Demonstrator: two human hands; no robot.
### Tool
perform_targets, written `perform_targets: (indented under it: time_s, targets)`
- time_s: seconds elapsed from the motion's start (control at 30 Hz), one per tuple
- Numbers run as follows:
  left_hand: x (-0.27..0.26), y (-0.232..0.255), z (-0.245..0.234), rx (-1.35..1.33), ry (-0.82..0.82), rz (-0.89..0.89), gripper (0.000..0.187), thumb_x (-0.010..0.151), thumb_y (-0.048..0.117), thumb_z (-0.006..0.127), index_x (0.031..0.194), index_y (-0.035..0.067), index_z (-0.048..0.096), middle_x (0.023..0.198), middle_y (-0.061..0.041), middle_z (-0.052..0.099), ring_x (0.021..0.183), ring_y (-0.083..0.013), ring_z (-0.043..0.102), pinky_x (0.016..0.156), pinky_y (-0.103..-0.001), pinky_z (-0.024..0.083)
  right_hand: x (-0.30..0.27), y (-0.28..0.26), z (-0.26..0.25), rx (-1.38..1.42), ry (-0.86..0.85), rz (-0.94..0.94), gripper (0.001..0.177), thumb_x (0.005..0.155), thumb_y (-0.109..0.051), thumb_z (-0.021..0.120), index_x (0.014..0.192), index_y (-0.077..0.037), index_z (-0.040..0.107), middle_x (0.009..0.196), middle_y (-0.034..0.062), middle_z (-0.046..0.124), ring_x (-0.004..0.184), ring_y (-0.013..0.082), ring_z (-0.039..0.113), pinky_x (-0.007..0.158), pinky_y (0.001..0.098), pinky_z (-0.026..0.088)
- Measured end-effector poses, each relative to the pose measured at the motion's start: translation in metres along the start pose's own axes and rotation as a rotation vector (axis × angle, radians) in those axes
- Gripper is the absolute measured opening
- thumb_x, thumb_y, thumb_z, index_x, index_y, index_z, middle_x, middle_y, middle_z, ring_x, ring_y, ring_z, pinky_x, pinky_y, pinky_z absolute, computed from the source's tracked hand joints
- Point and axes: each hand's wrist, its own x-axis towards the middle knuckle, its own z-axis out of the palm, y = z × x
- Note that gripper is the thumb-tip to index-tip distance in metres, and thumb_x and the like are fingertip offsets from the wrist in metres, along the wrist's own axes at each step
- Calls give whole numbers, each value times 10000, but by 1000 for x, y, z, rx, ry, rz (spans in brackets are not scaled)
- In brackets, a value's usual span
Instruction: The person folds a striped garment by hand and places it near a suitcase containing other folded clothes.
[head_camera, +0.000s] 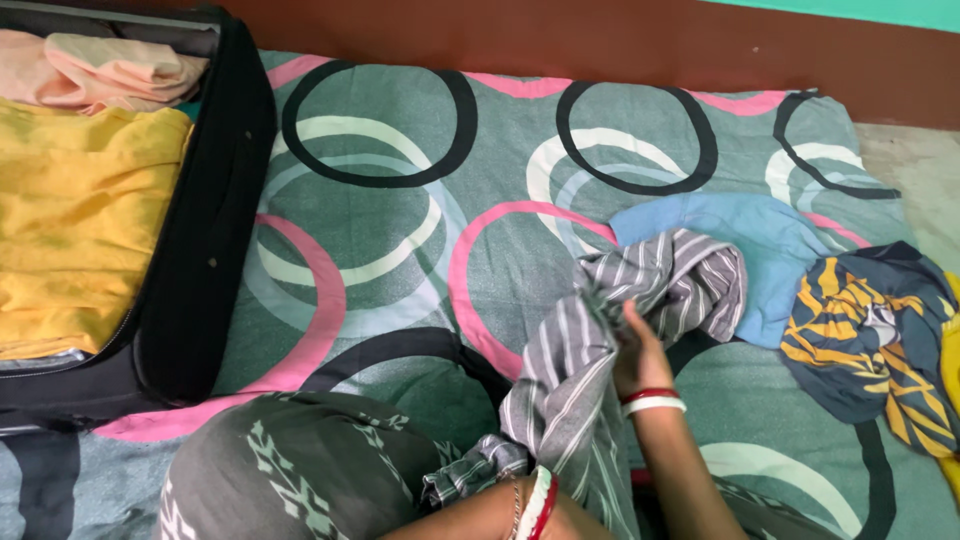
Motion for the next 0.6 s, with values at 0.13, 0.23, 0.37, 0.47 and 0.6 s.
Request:
perform_targets:
  time_s: [0.13,0.23,0.37,0.47,0.6]
  targets:
    - [-53,47,-29,28,178,50,246,1066,196,560,1110,10,714,1117,-135,694,1045,-246,656,991,-340,518,-12,-49,-28,203,5,-238,401,946,-331,621,1259,-87,680,1255,102,714,1176,286,663,1074,447,490]
    - [-130,85,-69,558,544,307,230,1072,178,554,1176,65,724,1164,-70,724,1104,-248,663,1091,-376,455,-44,-97,-20,240,-67,-508,349,1002,-256,624,1271,-41,682,1280,113,721,1203,258,687,1102,414,518]
    - [-175,135,-76,284,1507,134,190,991,143,578,993,46,742,1121,-93,703,1088,-215,654,1021,-334,487,-99,-122,5,-229,-49,-1205,272,1148,-48,679,1364,-39,514,1326,106,595,1200,217,586,1126,384,473]
    - [-179,157,-97,-435,2051,297,187,888,170,624,934,19,724,937,-82,725,890,-215,664,858,-341,529,-112,-126,14,-430,73,-1424,426,1190,-81,621,1501,-52,331,1487,130,482,1259,201,548,1106,376,466]
    - [-199,153,-113,-103,2373,-17,221,884,215,623,979,33,706,910,-42,715,835,-164,639,789,-290,501,-85,-127,-18,-535,305,-825,591,1052,-250,586,1506,-50,265,1411,146,467,1037,240,678,730,413,629]
